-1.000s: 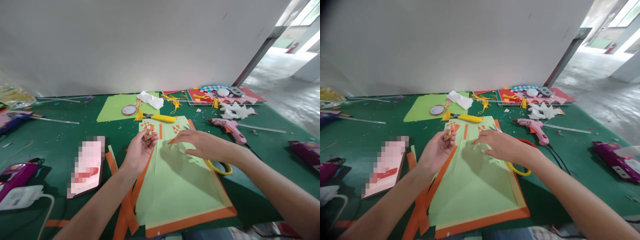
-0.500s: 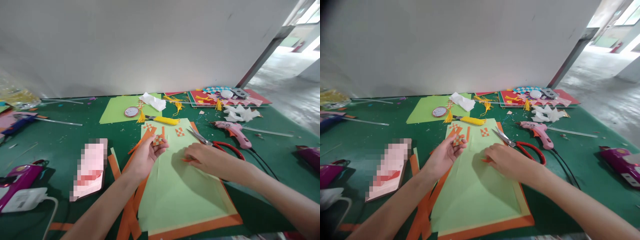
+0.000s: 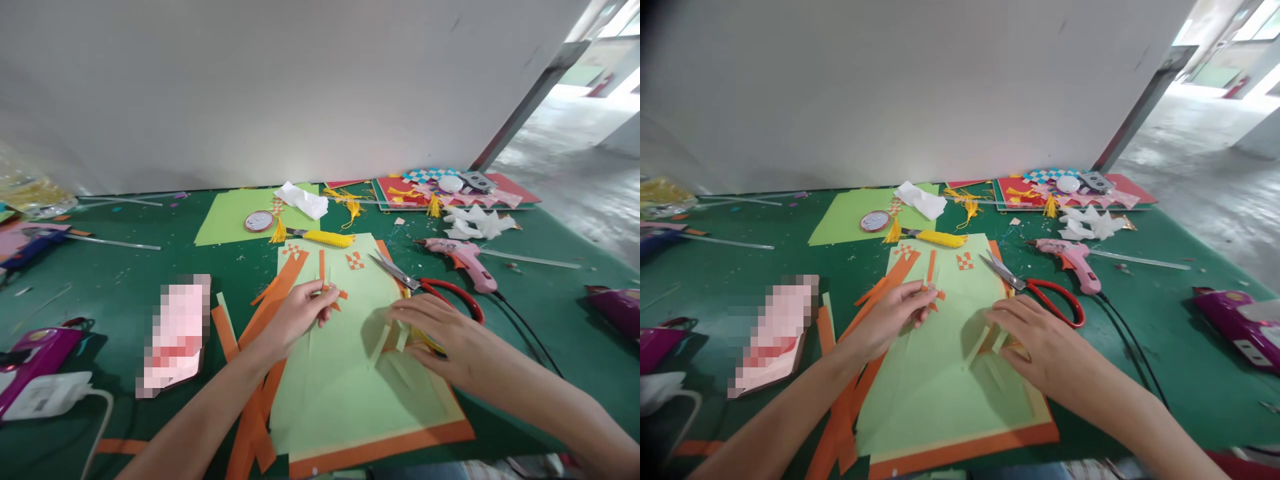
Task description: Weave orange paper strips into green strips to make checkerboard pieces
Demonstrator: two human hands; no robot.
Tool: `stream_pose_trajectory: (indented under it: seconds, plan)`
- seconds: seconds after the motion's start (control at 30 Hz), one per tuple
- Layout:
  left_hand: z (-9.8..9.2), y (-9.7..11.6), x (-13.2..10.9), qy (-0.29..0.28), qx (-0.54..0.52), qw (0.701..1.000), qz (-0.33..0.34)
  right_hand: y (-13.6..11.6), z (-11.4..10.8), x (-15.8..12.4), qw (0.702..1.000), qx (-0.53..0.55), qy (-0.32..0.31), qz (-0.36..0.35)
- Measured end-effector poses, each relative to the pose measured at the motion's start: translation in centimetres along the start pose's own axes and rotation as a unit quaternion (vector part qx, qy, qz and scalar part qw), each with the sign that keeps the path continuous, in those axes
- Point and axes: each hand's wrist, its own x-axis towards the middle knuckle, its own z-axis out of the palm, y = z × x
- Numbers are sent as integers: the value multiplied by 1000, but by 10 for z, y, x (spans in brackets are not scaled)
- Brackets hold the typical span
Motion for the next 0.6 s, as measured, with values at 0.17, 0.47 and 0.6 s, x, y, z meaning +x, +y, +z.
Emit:
stream_pose_trajectory:
  seconds: [0.17, 0.47, 0.6]
  plan:
    - [1, -1, 1, -7, 27, 1000, 12, -5, 9, -1, 998, -33, -28, -46]
    - [6, 2, 0, -1, 43, 999, 16, -8, 20, 0, 1000, -4, -22, -22]
    - [5, 2, 0, 1, 46, 999, 20, -19, 25, -3, 993, 120, -2, -3]
